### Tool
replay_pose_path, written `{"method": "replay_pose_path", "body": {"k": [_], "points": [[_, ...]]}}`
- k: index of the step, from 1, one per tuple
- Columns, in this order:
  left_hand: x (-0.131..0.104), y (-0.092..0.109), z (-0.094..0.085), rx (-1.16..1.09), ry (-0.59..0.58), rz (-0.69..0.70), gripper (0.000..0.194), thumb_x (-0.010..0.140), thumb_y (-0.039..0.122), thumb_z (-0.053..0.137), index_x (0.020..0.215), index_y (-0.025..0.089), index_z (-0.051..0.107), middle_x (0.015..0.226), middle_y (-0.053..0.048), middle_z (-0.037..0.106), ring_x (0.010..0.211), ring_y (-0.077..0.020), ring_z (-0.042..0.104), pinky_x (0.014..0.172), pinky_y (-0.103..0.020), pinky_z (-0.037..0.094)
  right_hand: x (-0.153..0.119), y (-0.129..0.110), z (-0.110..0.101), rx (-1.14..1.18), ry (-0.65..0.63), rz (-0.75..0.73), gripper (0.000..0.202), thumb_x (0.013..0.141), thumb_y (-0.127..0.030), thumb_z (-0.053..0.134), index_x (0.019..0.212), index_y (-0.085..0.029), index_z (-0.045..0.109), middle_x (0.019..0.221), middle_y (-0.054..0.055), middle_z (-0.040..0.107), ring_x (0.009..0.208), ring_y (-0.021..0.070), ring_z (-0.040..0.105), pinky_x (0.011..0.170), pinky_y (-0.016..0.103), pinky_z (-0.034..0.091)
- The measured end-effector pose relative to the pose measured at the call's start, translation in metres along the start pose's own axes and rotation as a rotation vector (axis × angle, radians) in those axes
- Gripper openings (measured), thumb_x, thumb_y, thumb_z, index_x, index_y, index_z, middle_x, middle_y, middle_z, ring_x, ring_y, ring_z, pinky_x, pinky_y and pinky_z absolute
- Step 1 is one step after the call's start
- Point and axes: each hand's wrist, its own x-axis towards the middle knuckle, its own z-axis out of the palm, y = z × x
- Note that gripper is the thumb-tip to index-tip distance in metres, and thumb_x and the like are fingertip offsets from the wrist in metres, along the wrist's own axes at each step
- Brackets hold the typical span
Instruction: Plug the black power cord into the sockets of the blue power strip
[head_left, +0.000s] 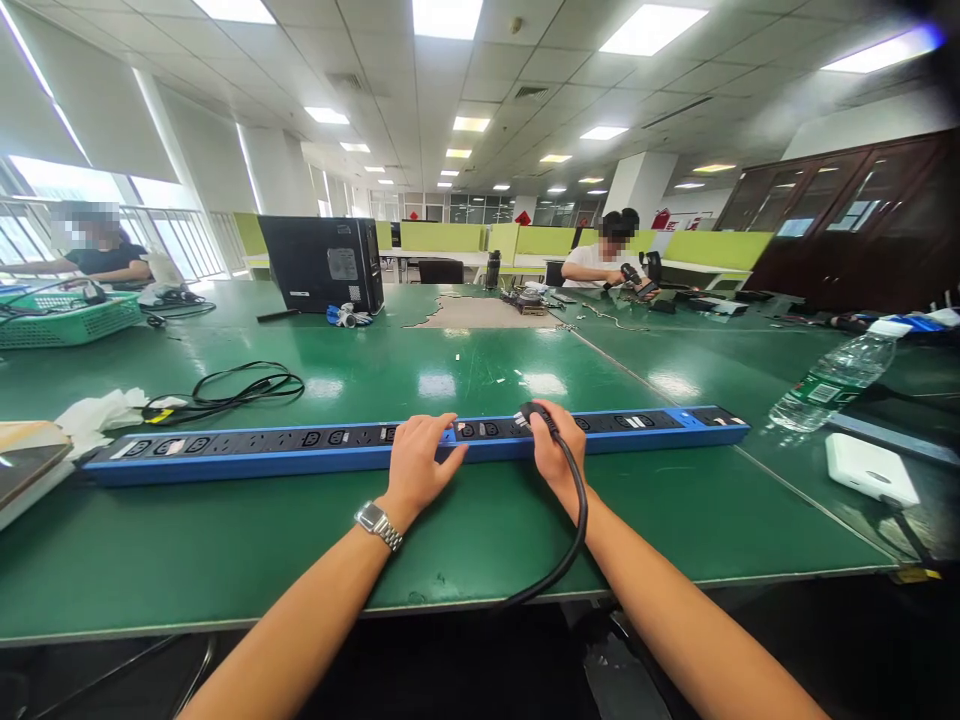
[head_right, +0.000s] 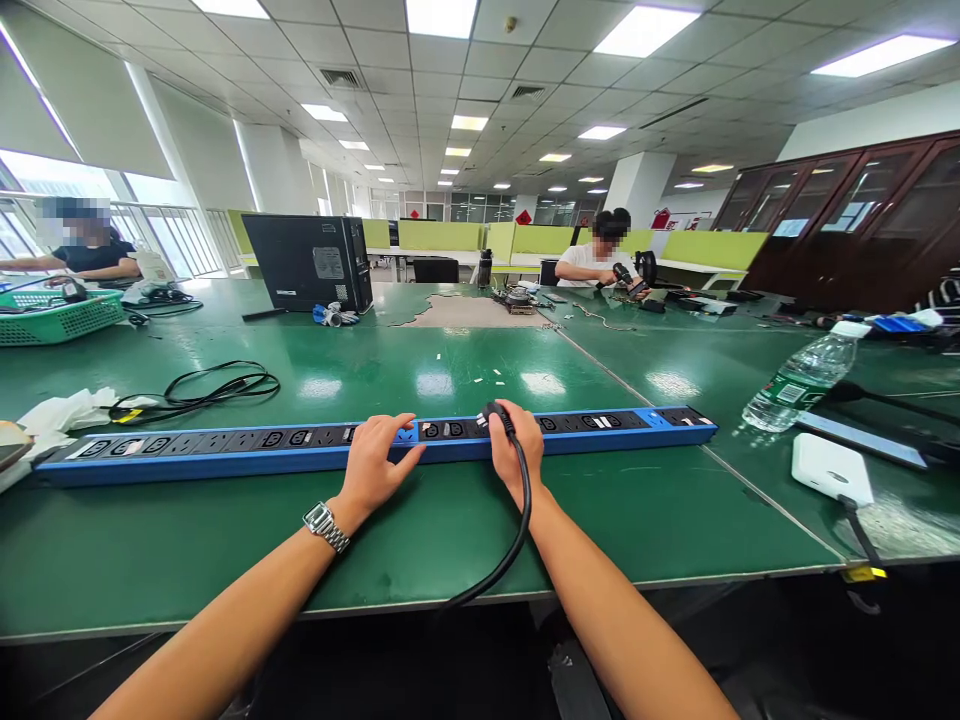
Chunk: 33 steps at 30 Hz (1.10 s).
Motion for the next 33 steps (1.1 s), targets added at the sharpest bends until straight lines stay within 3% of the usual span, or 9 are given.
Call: {"method": "replay_pose_path", "body": {"k": [5,15,19,22,25,33], "points": [[0.0,-0.002,0.0,-0.026,0.025,-0.038,0.031,0.087,0.027,0.063,0.117,0.021,0.059,0.099,-0.004,0.071,0.096,-0.0218,0.06,0.09,-0.038,0.043,0.004,0.01,-0.002,-0.038,-0.029,0.089,0.036,0.085,-0.044,0.049,0.103,-0.019,0.067,0.096,0.009,0.072,0.088,0.0242,0.064,0.082,0.038,0.049],[0.001,-0.001,-0.001,-0.008,0.011,-0.035,0.02,0.09,0.025,0.058,0.108,0.023,0.066,0.096,-0.003,0.072,0.095,-0.0217,0.06,0.087,-0.038,0.043,0.006,0.002,-0.006,-0.147,-0.127,-0.18,0.029,0.086,-0.038,0.052,0.1,-0.019,0.07,0.085,0.007,0.069,0.08,0.0223,0.06,0.079,0.037,0.047],[0.001,0.0,-0.002,-0.013,0.008,-0.026,0.019,0.089,0.024,0.058,0.107,0.023,0.067,0.096,-0.003,0.072,0.094,-0.0215,0.059,0.087,-0.038,0.043,0.007,0.001,-0.006,-0.097,-0.156,-0.222,0.027,0.085,-0.035,0.054,0.101,-0.021,0.07,0.096,0.008,0.068,0.09,0.0227,0.061,0.084,0.038,0.048],[0.001,-0.001,-0.001,-0.012,0.005,-0.033,0.02,0.089,0.024,0.059,0.108,0.023,0.066,0.096,-0.003,0.072,0.094,-0.0216,0.059,0.087,-0.038,0.043,0.008,0.002,-0.005,-0.03,-0.167,-0.195,0.026,0.083,-0.035,0.055,0.099,-0.022,0.07,0.104,0.008,0.069,0.097,0.0238,0.062,0.089,0.04,0.049],[0.001,-0.002,-0.001,-0.012,-0.005,-0.045,0.021,0.088,0.024,0.059,0.108,0.022,0.066,0.096,-0.003,0.072,0.094,-0.0217,0.059,0.086,-0.038,0.043,0.008,0.002,-0.005,0.002,-0.21,-0.118,0.027,0.083,-0.037,0.054,0.1,-0.023,0.069,0.1,0.006,0.073,0.093,0.0233,0.065,0.087,0.04,0.049],[0.0,-0.001,-0.001,-0.002,-0.053,-0.082,0.023,0.088,0.024,0.058,0.11,0.023,0.066,0.101,-0.004,0.072,0.099,-0.0224,0.06,0.088,-0.039,0.043,0.01,-0.006,-0.003,-0.136,-0.199,-0.085,0.031,0.081,-0.039,0.052,0.098,-0.022,0.071,0.087,0.007,0.072,0.083,0.0238,0.062,0.08,0.039,0.047]]}}
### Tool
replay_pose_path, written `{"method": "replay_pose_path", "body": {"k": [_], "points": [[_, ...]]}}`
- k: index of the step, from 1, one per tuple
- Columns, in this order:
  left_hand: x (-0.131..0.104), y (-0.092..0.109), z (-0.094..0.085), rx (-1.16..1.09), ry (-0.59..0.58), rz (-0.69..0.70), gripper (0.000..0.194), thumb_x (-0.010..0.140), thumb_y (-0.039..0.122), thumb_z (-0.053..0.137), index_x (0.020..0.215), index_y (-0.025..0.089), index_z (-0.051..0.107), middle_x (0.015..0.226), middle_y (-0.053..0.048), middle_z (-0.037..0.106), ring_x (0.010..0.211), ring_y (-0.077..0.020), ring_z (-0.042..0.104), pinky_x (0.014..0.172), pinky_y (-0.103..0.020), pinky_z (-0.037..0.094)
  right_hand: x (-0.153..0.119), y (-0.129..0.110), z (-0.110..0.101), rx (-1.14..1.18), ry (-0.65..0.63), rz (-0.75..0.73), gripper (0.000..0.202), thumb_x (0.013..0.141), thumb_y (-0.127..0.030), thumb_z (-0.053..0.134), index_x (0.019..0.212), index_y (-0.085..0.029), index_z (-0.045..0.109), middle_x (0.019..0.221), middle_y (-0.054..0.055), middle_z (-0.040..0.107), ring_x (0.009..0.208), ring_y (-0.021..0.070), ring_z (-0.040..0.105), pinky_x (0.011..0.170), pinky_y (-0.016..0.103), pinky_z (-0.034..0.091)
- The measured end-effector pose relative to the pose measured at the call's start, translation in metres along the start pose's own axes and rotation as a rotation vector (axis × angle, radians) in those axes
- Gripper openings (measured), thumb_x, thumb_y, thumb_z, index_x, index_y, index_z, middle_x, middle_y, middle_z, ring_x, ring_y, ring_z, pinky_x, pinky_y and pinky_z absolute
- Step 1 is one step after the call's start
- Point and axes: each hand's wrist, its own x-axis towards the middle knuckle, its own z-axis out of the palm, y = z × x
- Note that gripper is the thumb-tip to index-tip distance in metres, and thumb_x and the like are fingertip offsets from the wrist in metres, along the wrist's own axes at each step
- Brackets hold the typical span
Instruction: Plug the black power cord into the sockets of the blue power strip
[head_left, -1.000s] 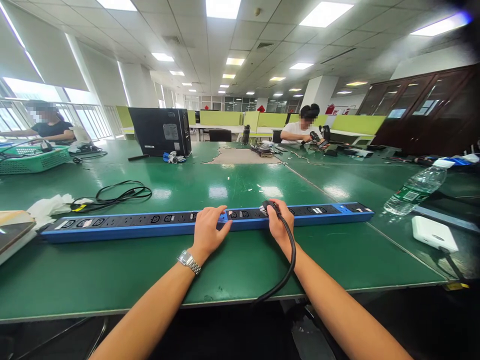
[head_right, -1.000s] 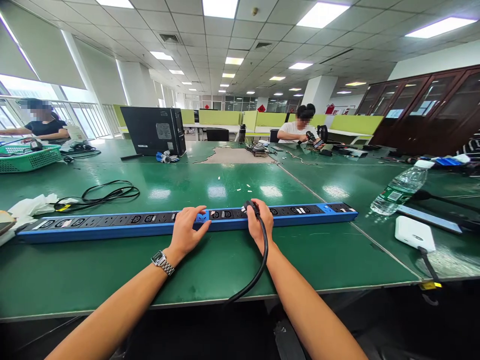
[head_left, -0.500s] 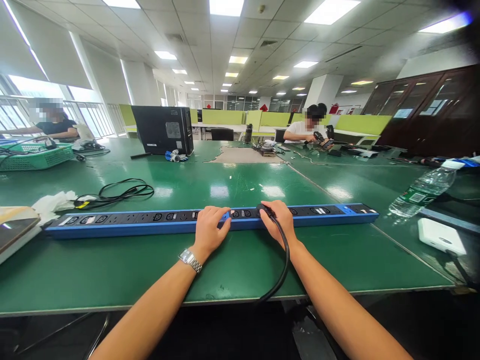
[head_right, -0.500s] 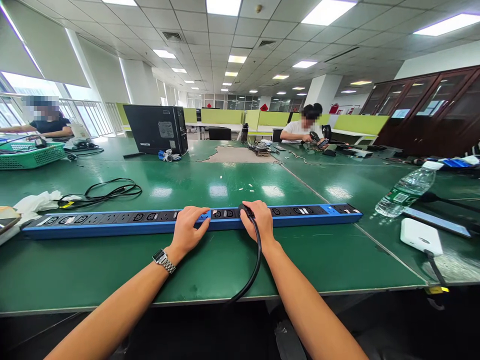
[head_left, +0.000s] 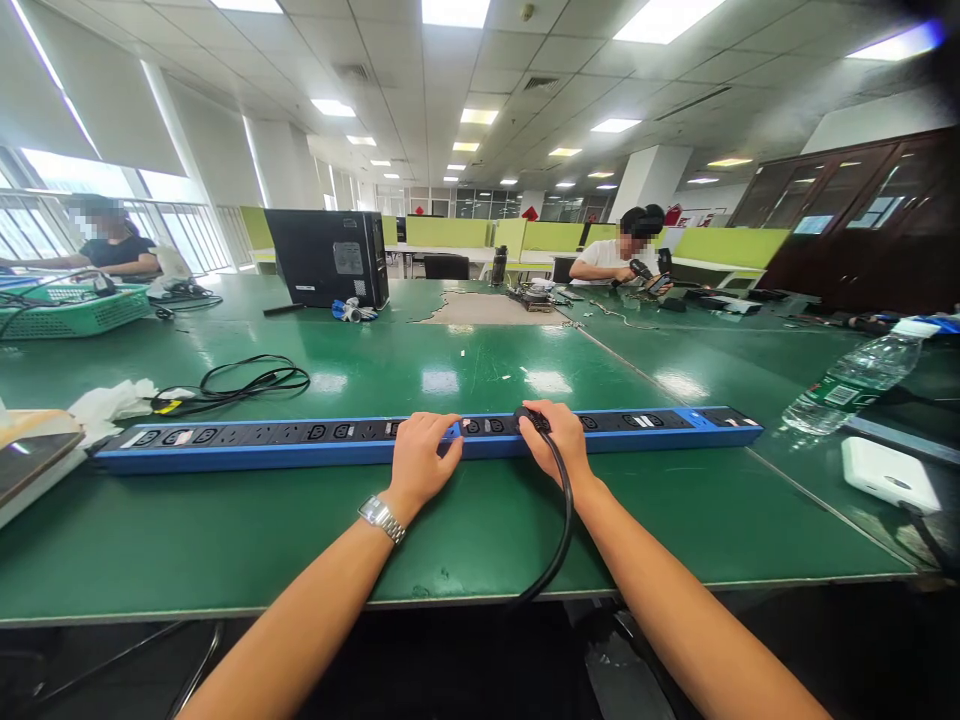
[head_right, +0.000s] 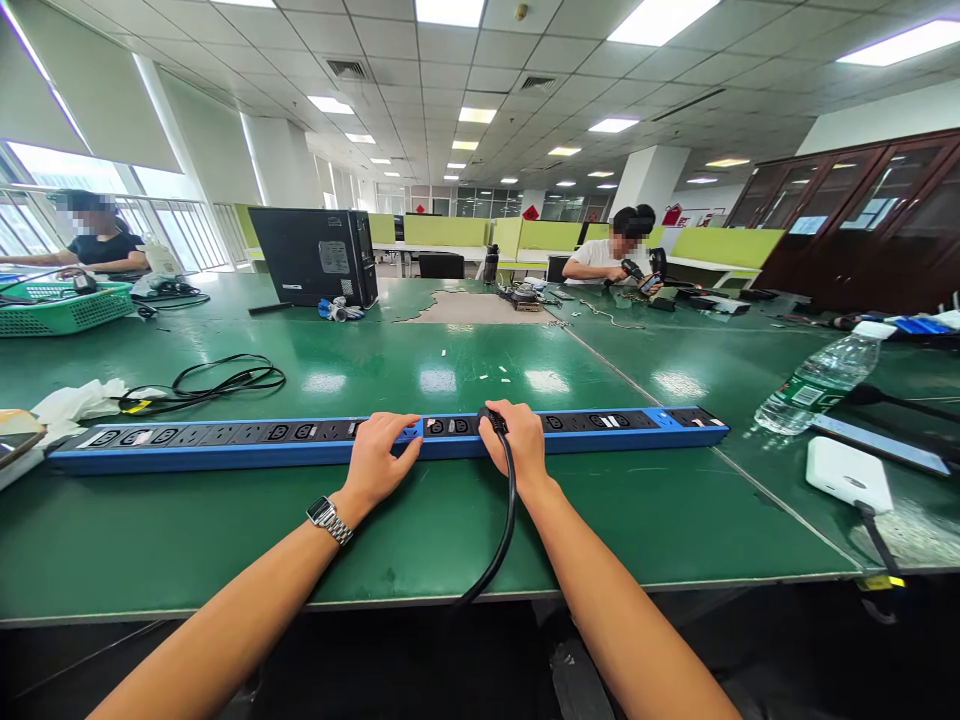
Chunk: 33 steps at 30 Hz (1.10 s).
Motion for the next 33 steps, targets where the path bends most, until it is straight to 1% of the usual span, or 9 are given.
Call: {"method": "replay_pose_path", "body": {"k": [3,9,13,15,18,22,29,33], "points": [[0.0,0.001,0.0,0.008,-0.018,-0.005,0.024,0.087,0.024,0.059,0.11,0.024,0.066,0.103,-0.004,0.072,0.1,-0.0227,0.06,0.089,-0.04,0.044,0.001,-0.004,0.0,-0.062,0.013,0.027,0.032,0.081,-0.04,0.051,0.097,-0.021,0.072,0.08,0.006,0.07,0.079,0.0233,0.061,0.078,0.037,0.046],[0.0,0.001,0.0,0.033,-0.024,-0.011,0.023,0.087,0.024,0.059,0.109,0.024,0.066,0.103,-0.004,0.072,0.1,-0.0228,0.06,0.089,-0.04,0.044,0.0,-0.013,-0.003,-0.132,0.012,0.057,0.031,0.08,-0.039,0.052,0.097,-0.022,0.072,0.075,0.006,0.068,0.074,0.0221,0.059,0.074,0.034,0.043],[-0.001,0.001,0.001,0.058,-0.051,-0.012,0.024,0.086,0.024,0.06,0.109,0.024,0.066,0.106,-0.004,0.071,0.103,-0.0236,0.06,0.091,-0.041,0.044,-0.001,-0.019,-0.006,-0.221,0.015,0.09,0.032,0.082,-0.037,0.051,0.098,-0.021,0.073,0.072,0.006,0.068,0.072,0.0221,0.058,0.073,0.034,0.041],[-0.001,0.001,0.001,0.072,-0.07,-0.015,0.025,0.087,0.025,0.06,0.112,0.024,0.065,0.109,-0.005,0.07,0.106,-0.024,0.06,0.094,-0.042,0.044,-0.002,-0.02,-0.006,-0.23,0.031,0.103,0.031,0.081,-0.037,0.052,0.097,-0.021,0.073,0.073,0.007,0.068,0.072,0.0221,0.058,0.073,0.034,0.041],[-0.001,0.001,0.002,0.106,-0.087,-0.029,0.03,0.087,0.028,0.06,0.117,0.024,0.063,0.117,-0.006,0.068,0.112,-0.0255,0.057,0.098,-0.044,0.042,-0.003,-0.016,-0.005,-0.163,0.061,0.098,0.032,0.08,-0.037,0.052,0.098,-0.02,0.073,0.078,0.007,0.071,0.073,0.0219,0.059,0.073,0.034,0.042],[-0.001,0.002,0.003,0.14,-0.101,-0.038,0.035,0.087,0.031,0.06,0.122,0.024,0.06,0.124,-0.007,0.065,0.117,-0.0272,0.055,0.102,-0.047,0.04,-0.004,-0.009,-0.002,-0.047,0.053,0.09,0.034,0.08,-0.04,0.052,0.1,-0.021,0.072,0.084,0.007,0.072,0.078,0.0227,0.062,0.077,0.035,0.045],[-0.001,0.001,0.003,0.149,-0.12,-0.041,0.036,0.088,0.032,0.06,0.123,0.023,0.059,0.125,-0.007,0.065,0.118,-0.0276,0.054,0.102,-0.047,0.039,-0.003,-0.003,-0.003,-0.026,0.089,0.201,0.036,0.078,-0.045,0.055,0.098,-0.022,0.074,0.08,0.007,0.07,0.076,0.0227,0.061,0.075,0.036,0.047],[-0.001,0.0,0.004,0.149,-0.12,-0.038,0.038,0.087,0.031,0.06,0.124,0.023,0.058,0.127,-0.008,0.064,0.119,-0.0279,0.054,0.102,-0.047,0.039,-0.001,0.002,-0.003,0.079,0.07,0.251,0.037,0.078,-0.047,0.055,0.098,-0.022,0.073,0.081,0.006,0.071,0.074,0.0215,0.061,0.074,0.035,0.048]]}}
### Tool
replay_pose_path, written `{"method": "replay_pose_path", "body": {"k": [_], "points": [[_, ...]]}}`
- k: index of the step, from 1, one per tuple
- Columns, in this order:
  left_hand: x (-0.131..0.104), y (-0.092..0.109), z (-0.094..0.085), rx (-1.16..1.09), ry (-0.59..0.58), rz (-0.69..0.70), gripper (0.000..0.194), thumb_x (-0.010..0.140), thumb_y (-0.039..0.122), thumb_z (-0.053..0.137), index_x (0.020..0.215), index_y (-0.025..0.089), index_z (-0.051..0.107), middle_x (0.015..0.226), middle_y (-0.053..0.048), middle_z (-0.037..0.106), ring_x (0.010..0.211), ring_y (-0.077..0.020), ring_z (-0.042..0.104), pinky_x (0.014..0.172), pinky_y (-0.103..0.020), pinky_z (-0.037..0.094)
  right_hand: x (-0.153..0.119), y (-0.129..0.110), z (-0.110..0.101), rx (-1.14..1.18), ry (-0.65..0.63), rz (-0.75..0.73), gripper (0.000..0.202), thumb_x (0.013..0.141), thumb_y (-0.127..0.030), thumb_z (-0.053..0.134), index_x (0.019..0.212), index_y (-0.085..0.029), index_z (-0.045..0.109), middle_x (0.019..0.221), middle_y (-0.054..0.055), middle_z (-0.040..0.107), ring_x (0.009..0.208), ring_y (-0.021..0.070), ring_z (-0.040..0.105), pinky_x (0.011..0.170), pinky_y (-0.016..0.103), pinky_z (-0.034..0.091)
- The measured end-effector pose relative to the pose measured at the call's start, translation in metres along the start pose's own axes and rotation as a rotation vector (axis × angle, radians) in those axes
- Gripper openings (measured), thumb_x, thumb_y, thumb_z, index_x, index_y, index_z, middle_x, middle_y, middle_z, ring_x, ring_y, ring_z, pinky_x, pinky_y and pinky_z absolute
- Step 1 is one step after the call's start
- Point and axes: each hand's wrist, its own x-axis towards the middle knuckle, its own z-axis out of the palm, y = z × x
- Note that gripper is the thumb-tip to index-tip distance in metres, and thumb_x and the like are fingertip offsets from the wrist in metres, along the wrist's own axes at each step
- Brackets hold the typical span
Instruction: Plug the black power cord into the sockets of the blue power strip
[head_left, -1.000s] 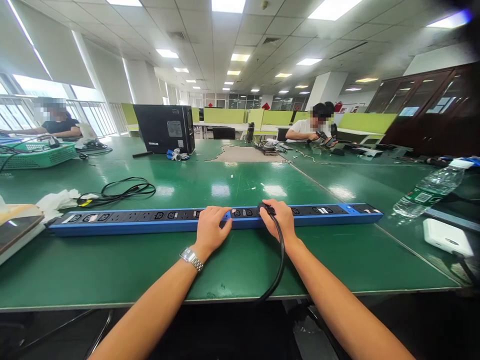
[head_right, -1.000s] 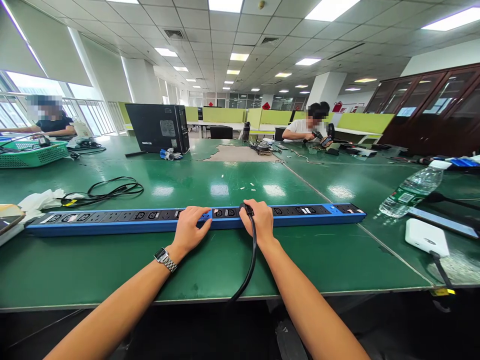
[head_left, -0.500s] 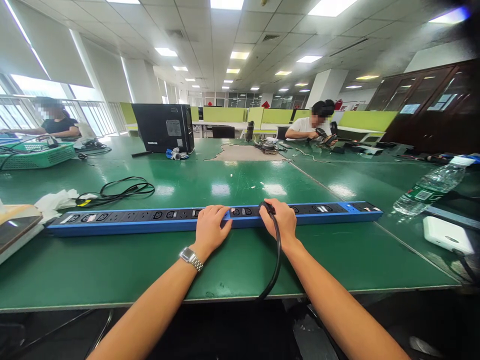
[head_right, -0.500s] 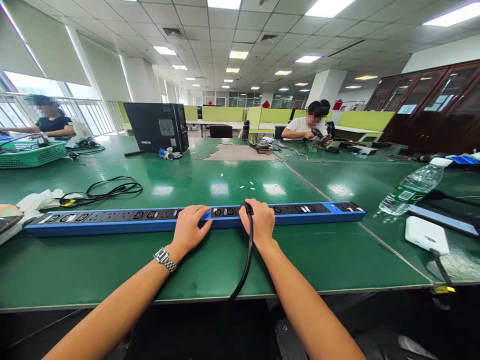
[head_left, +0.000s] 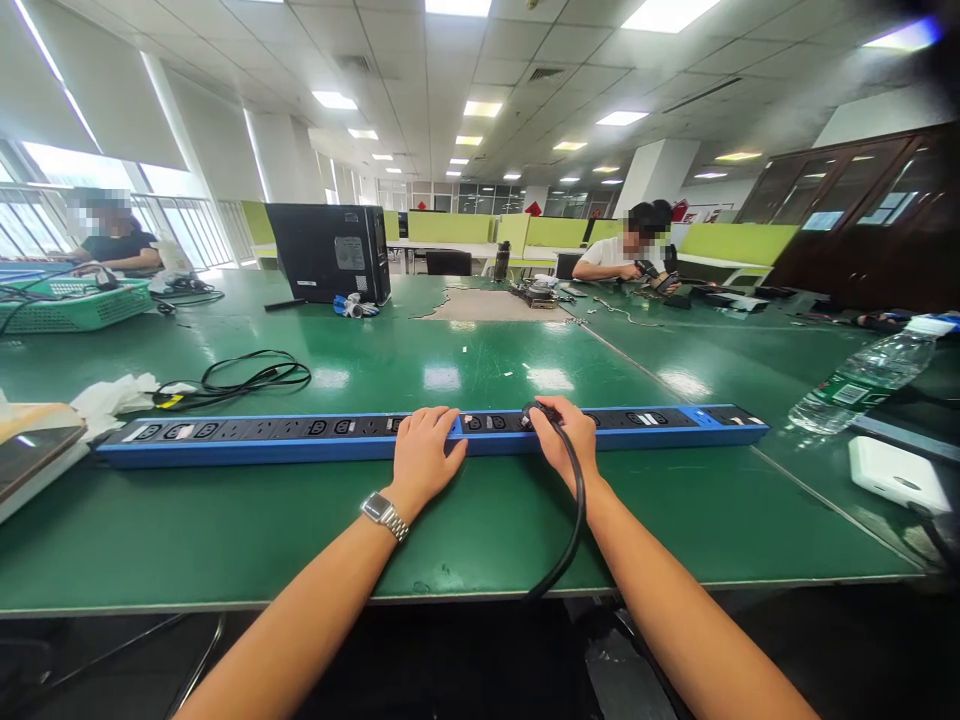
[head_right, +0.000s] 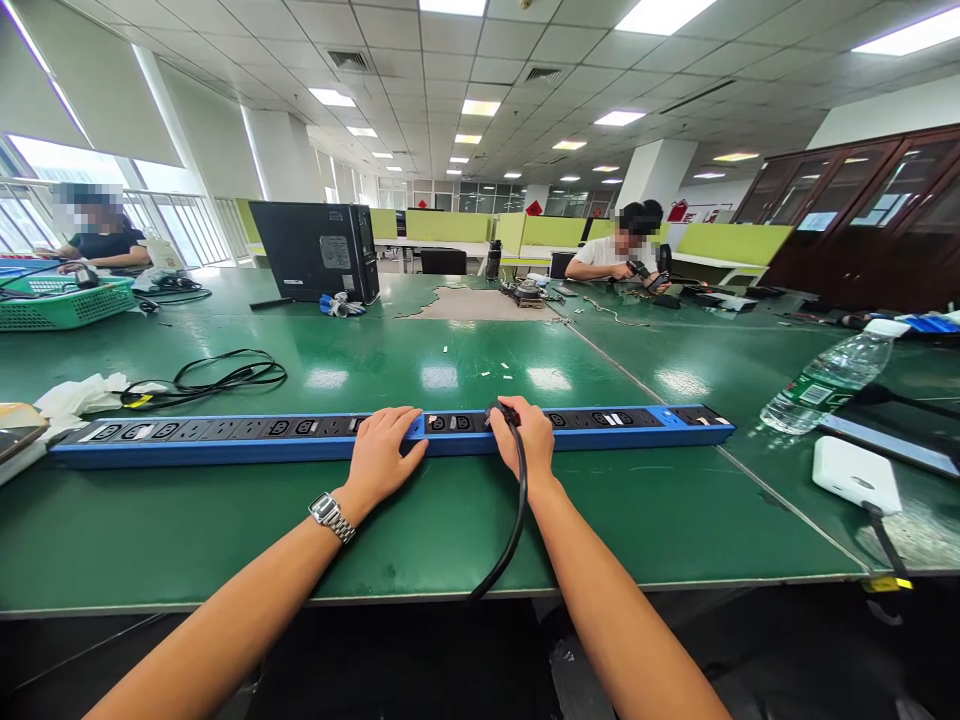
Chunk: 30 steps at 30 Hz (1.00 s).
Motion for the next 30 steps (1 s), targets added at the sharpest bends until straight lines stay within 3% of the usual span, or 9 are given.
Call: {"method": "replay_pose_path", "body": {"k": [5,12,20,30], "points": [[-0.0002,0.0008,-0.0003,0.007,-0.012,-0.004,0.039,0.086,0.031,0.061,0.125,0.024,0.058,0.128,-0.008,0.063,0.12,-0.0284,0.054,0.102,-0.048,0.039,0.0028,0.0019,0.0024,0.081,-0.075,0.003,0.039,0.078,-0.046,0.055,0.102,-0.021,0.073,0.084,0.006,0.072,0.076,0.0212,0.063,0.075,0.034,0.049],[-0.0003,0.001,0.0006,0.007,-0.002,-0.006,0.04,0.085,0.03,0.062,0.125,0.025,0.059,0.126,-0.008,0.064,0.119,-0.0286,0.054,0.103,-0.048,0.039,0.003,0.0005,0.0023,-0.024,-0.083,-0.069,0.035,0.079,-0.044,0.055,0.1,-0.022,0.073,0.082,0.005,0.071,0.076,0.0214,0.062,0.076,0.035,0.048],[-0.0004,0.0012,-0.0003,0.007,-0.01,-0.006,0.04,0.085,0.03,0.062,0.125,0.024,0.058,0.127,-0.008,0.064,0.12,-0.0289,0.053,0.103,-0.048,0.039,-0.0006,-0.0058,0.0036,-0.089,-0.13,-0.201,0.028,0.08,-0.037,0.054,0.098,-0.024,0.071,0.096,0.006,0.074,0.088,0.0243,0.064,0.083,0.039,0.047],[-0.0008,0.0014,-0.0011,0.001,-0.008,-0.005,0.04,0.085,0.03,0.062,0.124,0.025,0.058,0.128,-0.008,0.064,0.121,-0.0278,0.054,0.104,-0.047,0.037,-0.0043,-0.0045,0.0053,-0.115,-0.135,-0.141,0.032,0.08,-0.04,0.054,0.102,-0.022,0.068,0.091,0.008,0.072,0.089,0.0258,0.063,0.085,0.041,0.046]]}}
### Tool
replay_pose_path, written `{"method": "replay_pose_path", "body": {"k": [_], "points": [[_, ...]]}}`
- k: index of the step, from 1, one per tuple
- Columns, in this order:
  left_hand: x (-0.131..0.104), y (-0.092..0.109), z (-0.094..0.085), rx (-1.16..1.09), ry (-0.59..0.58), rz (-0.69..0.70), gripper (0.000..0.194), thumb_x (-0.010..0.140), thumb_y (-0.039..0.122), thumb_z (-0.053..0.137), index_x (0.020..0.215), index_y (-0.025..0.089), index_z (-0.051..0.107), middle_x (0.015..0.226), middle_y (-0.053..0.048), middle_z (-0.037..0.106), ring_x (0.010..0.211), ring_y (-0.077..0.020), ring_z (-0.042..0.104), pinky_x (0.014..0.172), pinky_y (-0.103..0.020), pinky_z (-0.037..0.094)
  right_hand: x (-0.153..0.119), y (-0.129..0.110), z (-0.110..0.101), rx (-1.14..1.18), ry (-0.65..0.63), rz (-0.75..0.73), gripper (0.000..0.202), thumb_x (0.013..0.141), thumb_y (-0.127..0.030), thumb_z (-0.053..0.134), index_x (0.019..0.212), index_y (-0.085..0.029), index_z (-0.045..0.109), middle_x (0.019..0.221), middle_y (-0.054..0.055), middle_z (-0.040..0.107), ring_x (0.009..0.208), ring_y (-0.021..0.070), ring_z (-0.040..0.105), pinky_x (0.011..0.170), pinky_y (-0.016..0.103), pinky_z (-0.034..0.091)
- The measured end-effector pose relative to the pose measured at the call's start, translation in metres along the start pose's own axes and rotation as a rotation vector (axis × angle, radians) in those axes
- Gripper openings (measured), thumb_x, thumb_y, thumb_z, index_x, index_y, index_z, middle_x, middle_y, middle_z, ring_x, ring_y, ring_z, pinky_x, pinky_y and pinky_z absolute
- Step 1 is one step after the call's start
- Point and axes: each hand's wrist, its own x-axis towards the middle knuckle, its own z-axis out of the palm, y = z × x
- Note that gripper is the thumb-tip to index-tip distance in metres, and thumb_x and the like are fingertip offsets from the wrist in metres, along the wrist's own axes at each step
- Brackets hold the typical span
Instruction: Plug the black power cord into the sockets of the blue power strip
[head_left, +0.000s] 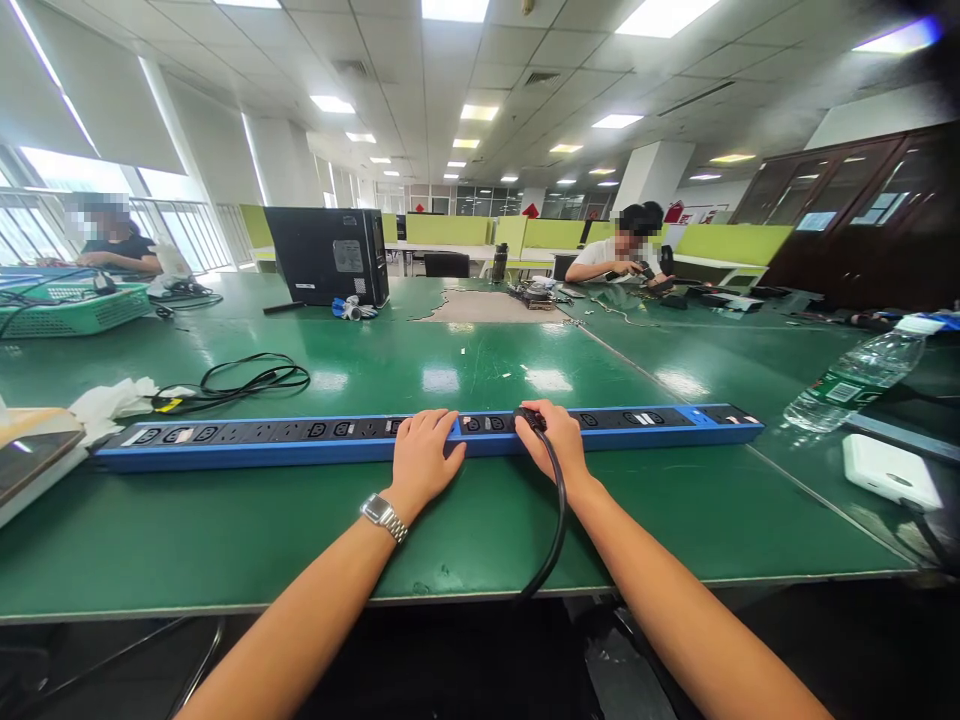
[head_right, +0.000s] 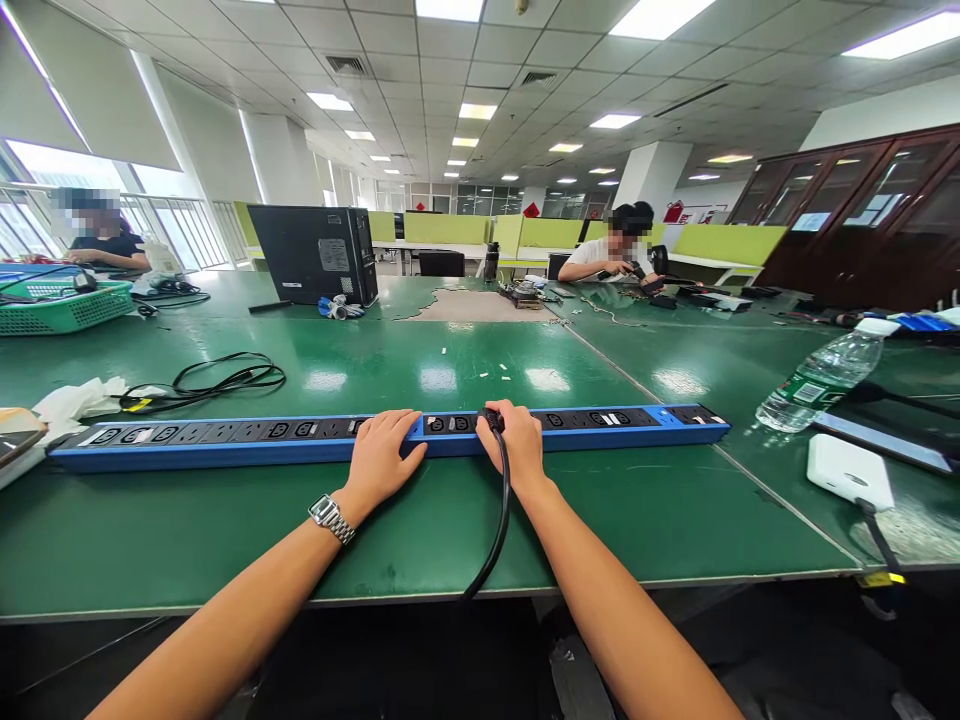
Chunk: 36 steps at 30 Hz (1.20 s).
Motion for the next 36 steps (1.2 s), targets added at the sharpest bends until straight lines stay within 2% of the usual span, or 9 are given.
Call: {"method": "replay_pose_path", "body": {"k": [10,16,20,29,36], "points": [[0.0,0.002,-0.003,0.036,-0.054,-0.017,0.041,0.087,0.031,0.06,0.127,0.023,0.057,0.129,-0.007,0.063,0.122,-0.0269,0.054,0.105,-0.047,0.037,-0.002,0.005,-0.001,-0.102,-0.026,-0.072,0.031,0.084,-0.041,0.055,0.105,-0.022,0.068,0.094,0.007,0.072,0.092,0.025,0.063,0.091,0.043,0.041],[0.0,0.002,-0.004,0.045,-0.054,-0.018,0.041,0.088,0.032,0.059,0.127,0.023,0.056,0.129,-0.007,0.064,0.121,-0.026,0.054,0.104,-0.046,0.036,-0.006,0.006,0.004,-0.147,0.001,-0.072,0.036,0.082,-0.041,0.06,0.112,-0.021,0.066,0.097,0.009,0.072,0.095,0.0281,0.061,0.088,0.043,0.041],[0.001,0.002,-0.004,0.037,-0.06,-0.018,0.041,0.088,0.031,0.059,0.128,0.023,0.056,0.129,-0.007,0.064,0.121,-0.0257,0.054,0.104,-0.045,0.036,-0.007,0.009,0.007,-0.188,0.039,-0.058,0.034,0.08,-0.044,0.064,0.105,-0.02,0.067,0.101,0.01,0.072,0.099,0.0307,0.059,0.088,0.043,0.041],[0.001,0.001,-0.004,0.02,-0.056,-0.021,0.042,0.087,0.031,0.06,0.128,0.023,0.055,0.129,-0.007,0.064,0.122,-0.0262,0.054,0.105,-0.046,0.035,-0.006,0.021,0.015,-0.064,0.112,-0.038,0.037,0.081,-0.056,0.062,0.093,-0.021,0.066,0.105,0.009,0.071,0.1,0.0293,0.058,0.091,0.045,0.04],[0.001,0.001,-0.004,0.015,-0.06,-0.023,0.043,0.087,0.031,0.059,0.129,0.022,0.055,0.129,-0.007,0.064,0.121,-0.0263,0.054,0.105,-0.046,0.035,-0.005,0.02,0.012,0.019,0.112,-0.041,0.041,0.081,-0.061,0.059,0.089,-0.022,0.069,0.103,0.008,0.073,0.101,0.0288,0.06,0.095,0.046,0.04]]}}
